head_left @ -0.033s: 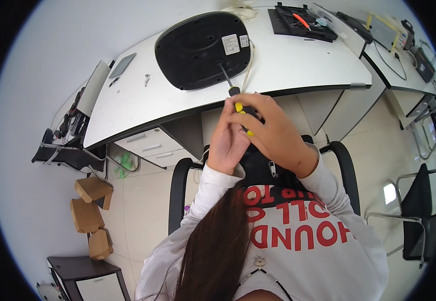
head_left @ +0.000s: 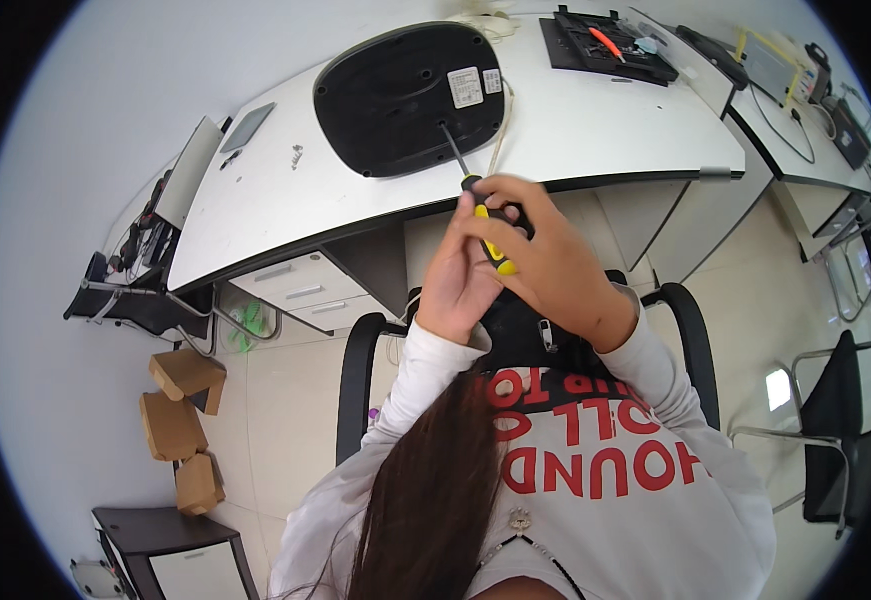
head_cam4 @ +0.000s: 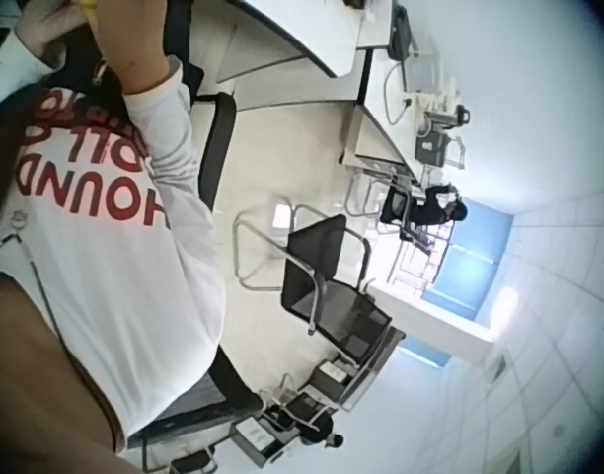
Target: The person uses a screwdriver to remove screws from the base of a small white electric fan. They unscrew multiple fasteners one by one and place them on the table while keeping the fan base steady.
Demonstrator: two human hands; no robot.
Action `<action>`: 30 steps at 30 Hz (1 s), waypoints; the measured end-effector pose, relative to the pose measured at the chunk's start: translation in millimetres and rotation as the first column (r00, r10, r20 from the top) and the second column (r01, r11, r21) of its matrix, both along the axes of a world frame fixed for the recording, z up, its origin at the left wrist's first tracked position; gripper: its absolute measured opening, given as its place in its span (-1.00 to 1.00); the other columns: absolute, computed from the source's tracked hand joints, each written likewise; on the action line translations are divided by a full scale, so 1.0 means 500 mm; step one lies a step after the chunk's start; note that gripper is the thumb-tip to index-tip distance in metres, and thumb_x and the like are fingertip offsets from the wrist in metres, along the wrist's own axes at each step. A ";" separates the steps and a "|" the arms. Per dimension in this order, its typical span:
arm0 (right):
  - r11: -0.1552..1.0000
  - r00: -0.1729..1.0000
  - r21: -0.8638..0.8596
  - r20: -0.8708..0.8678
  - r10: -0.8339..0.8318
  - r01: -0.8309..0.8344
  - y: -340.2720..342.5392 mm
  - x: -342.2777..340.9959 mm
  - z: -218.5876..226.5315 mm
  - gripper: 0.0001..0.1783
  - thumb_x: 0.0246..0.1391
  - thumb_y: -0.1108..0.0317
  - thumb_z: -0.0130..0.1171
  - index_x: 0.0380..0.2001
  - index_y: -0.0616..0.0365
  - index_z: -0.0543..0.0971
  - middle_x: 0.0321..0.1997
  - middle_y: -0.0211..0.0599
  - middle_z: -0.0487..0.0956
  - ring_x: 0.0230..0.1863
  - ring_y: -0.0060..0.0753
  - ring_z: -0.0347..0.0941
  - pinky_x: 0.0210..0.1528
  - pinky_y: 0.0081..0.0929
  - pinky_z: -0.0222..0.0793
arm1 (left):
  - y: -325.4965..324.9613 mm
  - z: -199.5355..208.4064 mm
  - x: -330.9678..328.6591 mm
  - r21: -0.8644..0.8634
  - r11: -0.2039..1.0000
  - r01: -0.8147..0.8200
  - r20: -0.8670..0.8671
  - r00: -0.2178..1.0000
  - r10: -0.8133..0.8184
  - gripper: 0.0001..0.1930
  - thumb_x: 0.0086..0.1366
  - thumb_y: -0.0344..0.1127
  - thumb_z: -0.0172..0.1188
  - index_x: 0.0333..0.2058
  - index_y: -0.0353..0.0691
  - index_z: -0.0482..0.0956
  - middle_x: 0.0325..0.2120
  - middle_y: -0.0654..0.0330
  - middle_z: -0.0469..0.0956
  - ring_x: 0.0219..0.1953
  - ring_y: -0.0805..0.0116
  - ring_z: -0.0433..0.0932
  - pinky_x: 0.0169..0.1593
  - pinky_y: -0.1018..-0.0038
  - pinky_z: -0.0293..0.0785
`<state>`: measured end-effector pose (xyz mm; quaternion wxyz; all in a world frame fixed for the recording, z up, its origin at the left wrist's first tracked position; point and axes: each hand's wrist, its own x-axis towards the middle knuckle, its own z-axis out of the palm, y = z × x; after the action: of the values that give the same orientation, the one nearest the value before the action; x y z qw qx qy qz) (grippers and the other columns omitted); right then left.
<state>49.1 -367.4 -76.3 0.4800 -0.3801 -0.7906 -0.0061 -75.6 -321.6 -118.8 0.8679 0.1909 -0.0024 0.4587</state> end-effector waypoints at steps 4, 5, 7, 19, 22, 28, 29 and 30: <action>0.995 0.985 -0.009 -0.139 -0.104 0.104 0.010 0.007 -0.016 -0.57 -0.26 0.49 0.29 -0.18 0.08 0.52 -0.18 -0.29 0.45 -0.19 -0.22 0.47 -0.18 -0.49 0.45 | 0.018 0.000 -0.005 0.004 0.989 0.149 0.043 0.988 -0.149 -0.61 0.40 -0.10 -0.11 0.01 -0.30 0.33 -0.11 0.10 0.47 -0.04 0.32 0.48 0.04 0.36 0.44; 0.998 0.991 -0.022 -0.120 -0.066 0.064 0.012 0.017 -0.020 -0.55 -0.25 0.52 0.27 -0.16 0.06 0.51 -0.14 -0.32 0.48 -0.15 -0.17 0.49 -0.10 -0.45 0.44 | 0.023 0.002 -0.008 -0.019 0.990 0.139 0.063 0.988 -0.138 -0.61 0.40 -0.11 -0.12 0.02 -0.31 0.32 -0.11 0.09 0.47 -0.03 0.32 0.47 0.05 0.35 0.44; 0.993 1.000 0.118 -0.003 -0.026 0.026 0.016 0.014 -0.012 -0.55 -0.26 0.54 0.26 -0.17 0.08 0.50 -0.09 -0.34 0.49 -0.10 -0.15 0.48 -0.05 -0.40 0.42 | 0.038 -0.028 -0.020 0.024 0.980 0.196 0.242 0.950 -0.195 -0.63 0.42 -0.17 -0.15 0.04 -0.31 0.31 -0.07 0.06 0.45 -0.01 0.31 0.47 0.07 0.37 0.42; 0.994 0.979 -0.043 0.181 -0.088 0.097 0.000 -0.003 -0.008 -0.80 -0.10 0.41 0.11 -0.31 0.05 0.53 -0.01 -0.31 0.43 0.19 -0.10 0.26 0.21 -0.20 0.16 | 0.007 -0.001 -0.014 -0.137 0.988 0.070 0.019 0.998 -0.068 -0.63 0.39 -0.15 -0.06 0.02 -0.29 0.34 -0.25 0.21 0.48 -0.20 0.38 0.46 -0.04 0.42 0.42; 0.998 0.996 0.056 0.093 -0.004 -0.002 0.005 0.010 -0.020 -0.83 -0.12 0.42 0.13 -0.36 0.05 0.55 -0.02 -0.26 0.45 0.12 -0.12 0.33 0.16 -0.23 0.20 | 0.019 -0.018 -0.017 -0.087 0.985 0.151 0.127 0.982 -0.140 -0.65 0.40 -0.19 -0.09 0.05 -0.26 0.33 -0.15 0.18 0.47 -0.08 0.34 0.45 0.04 0.41 0.41; 0.983 0.990 0.179 0.131 -0.052 0.028 0.019 -0.005 -0.028 -0.77 -0.16 0.42 0.17 -0.32 0.00 0.58 -0.06 -0.31 0.47 -0.04 -0.20 0.39 0.07 -0.25 0.24 | 0.000 0.013 -0.015 -0.091 0.991 0.097 0.144 0.986 -0.083 -0.59 0.43 -0.19 -0.21 0.13 -0.32 0.21 0.12 0.05 0.31 0.14 0.20 0.33 0.22 0.33 0.26; 0.986 0.990 0.156 0.115 -0.077 0.058 0.013 -0.008 -0.021 -0.76 -0.16 0.41 0.17 -0.31 -0.02 0.58 -0.07 -0.33 0.46 -0.04 -0.21 0.39 0.09 -0.24 0.22 | 0.001 0.010 -0.019 -0.070 0.988 0.136 0.165 0.979 -0.123 -0.59 0.43 -0.18 -0.23 0.13 -0.32 0.21 0.12 0.05 0.31 0.15 0.20 0.32 0.23 0.32 0.24; 0.987 0.990 0.133 0.100 -0.102 0.088 0.002 -0.011 -0.009 -0.76 -0.15 0.41 0.17 -0.31 -0.03 0.59 -0.09 -0.35 0.46 -0.04 -0.22 0.39 0.11 -0.23 0.21 | 0.005 0.003 -0.024 -0.048 0.983 0.174 0.184 0.969 -0.163 -0.58 0.43 -0.17 -0.24 0.12 -0.33 0.21 0.12 0.05 0.30 0.15 0.20 0.31 0.24 0.31 0.22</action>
<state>43.5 -366.6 -81.0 0.4599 -0.3851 -0.7939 -0.0999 -87.7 -319.3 -117.3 0.9056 0.1200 -0.0820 0.3984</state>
